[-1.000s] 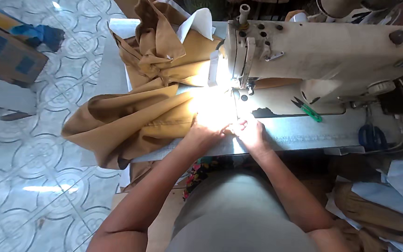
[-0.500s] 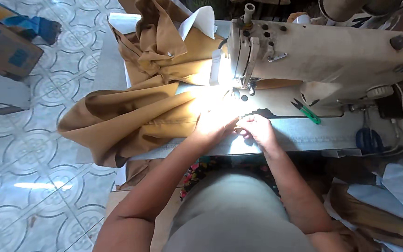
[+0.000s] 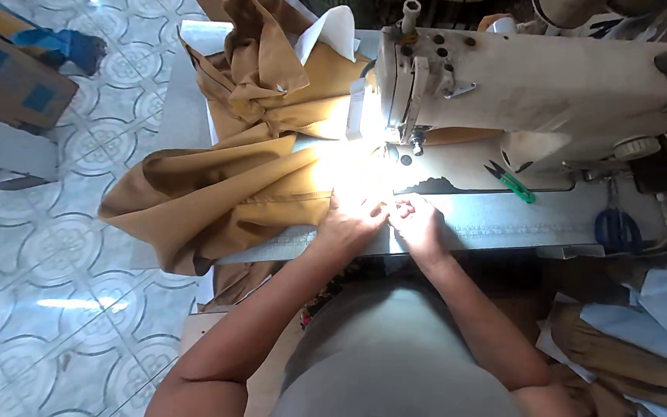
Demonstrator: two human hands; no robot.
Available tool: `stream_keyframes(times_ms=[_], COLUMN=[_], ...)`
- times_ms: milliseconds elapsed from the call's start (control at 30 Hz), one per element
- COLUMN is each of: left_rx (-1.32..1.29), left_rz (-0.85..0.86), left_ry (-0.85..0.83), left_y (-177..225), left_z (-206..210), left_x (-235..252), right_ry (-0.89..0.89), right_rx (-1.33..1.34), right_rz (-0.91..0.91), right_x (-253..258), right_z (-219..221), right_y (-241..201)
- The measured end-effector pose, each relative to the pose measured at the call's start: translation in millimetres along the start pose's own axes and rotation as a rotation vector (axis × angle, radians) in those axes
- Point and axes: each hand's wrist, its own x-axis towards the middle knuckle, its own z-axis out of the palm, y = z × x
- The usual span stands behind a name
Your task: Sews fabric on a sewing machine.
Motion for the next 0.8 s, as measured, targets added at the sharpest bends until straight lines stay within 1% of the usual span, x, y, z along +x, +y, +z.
stream_keyframes(times_ms=[133, 233, 300, 433, 633, 733, 800], left_rx=[0.022, 0.033, 0.032, 0.01, 0.047, 0.046, 0.025], left_rz=[0.007, 0.011, 0.001, 0.016, 0.04, 0.038, 0.045], left_ry=[-0.036, -0.06, -0.096, -0.1, -0.154, -0.172, -0.133], left_y=[1.1, 1.3, 0.8, -3.1, -3.5, -3.7, -5.6], left_z=[-2.5, -4.0, -6.9, -6.7, -8.3, -8.9, -6.5], left_x=[0.3, 0.7, 1.0, -1.4, -2.0, -1.7, -2.4], right_ry=[0.025, -0.081, -0.106, -0.127, 0.005, 0.047, 0.061], right_rx=[-0.267, -0.467, -0.558, -0.587, -0.76, -0.79, -0.799], right_rz=[-0.127, -0.156, -0.204, -0.259, -0.44, -0.483, -0.492], right_x=[-5.2, -5.3, -5.9, -11.7, -13.4, -13.4, -12.7], right_z=[4.5, 2.4, 2.3, 2.8, 6.9, 10.1, 12.2], right_y=[-14.3, -24.7, -25.7, -22.2, -11.1, -7.7, -7.1])
